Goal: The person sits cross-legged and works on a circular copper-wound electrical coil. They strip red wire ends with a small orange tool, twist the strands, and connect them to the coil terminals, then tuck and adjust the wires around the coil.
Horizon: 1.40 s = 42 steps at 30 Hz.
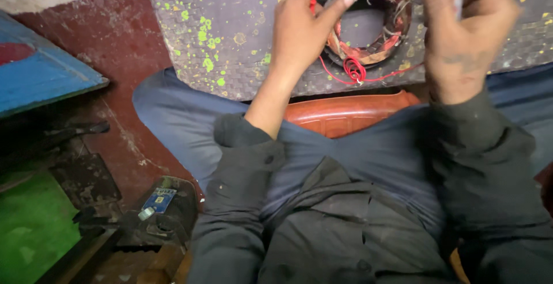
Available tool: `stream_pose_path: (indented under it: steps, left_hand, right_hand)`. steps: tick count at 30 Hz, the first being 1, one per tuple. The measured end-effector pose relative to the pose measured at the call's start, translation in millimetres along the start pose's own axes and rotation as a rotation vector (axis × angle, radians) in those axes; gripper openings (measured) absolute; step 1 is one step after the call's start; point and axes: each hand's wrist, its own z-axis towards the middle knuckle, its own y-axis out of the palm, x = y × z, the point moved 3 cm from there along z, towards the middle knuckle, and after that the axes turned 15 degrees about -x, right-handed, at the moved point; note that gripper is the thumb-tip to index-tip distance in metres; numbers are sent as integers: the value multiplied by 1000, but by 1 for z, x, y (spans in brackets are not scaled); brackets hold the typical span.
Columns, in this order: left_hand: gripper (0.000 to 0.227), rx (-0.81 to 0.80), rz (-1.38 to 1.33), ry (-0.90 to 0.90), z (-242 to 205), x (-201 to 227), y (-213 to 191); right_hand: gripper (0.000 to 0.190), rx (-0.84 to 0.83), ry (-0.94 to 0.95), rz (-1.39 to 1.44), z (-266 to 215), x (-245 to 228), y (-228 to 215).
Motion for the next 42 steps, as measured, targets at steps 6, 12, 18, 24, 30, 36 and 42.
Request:
stream_pose_path:
  steps: [6, 12, 18, 24, 30, 36, 42]
  left_hand:
    - [16, 133, -32, 41, -14, 4, 1]
    - [19, 256, -673, -179, -41, -5, -28]
    - [22, 88, -1073, 18, -85, 43, -19]
    - [24, -97, -283, 50, -109, 69, -24]
    - [26, 192, 7, 35, -91, 29, -64]
    - [20, 307, -600, -16, -63, -44, -72]
    - [26, 377, -873, -186, -51, -93, -58]
  right_hand:
    - [10, 52, 327, 413, -34, -24, -3]
    - [28, -354, 411, -15, -88, -12, 47]
    - [26, -448, 98, -99, -77, -47, 64]
    - [33, -505, 51, -42, -69, -66, 72]
    - [47, -615, -297, -455, -69, -65, 116]
    - [40, -532, -448, -773, -45, -32, 161]
    - [45, -478, -415, -980, -35, -15, 156]
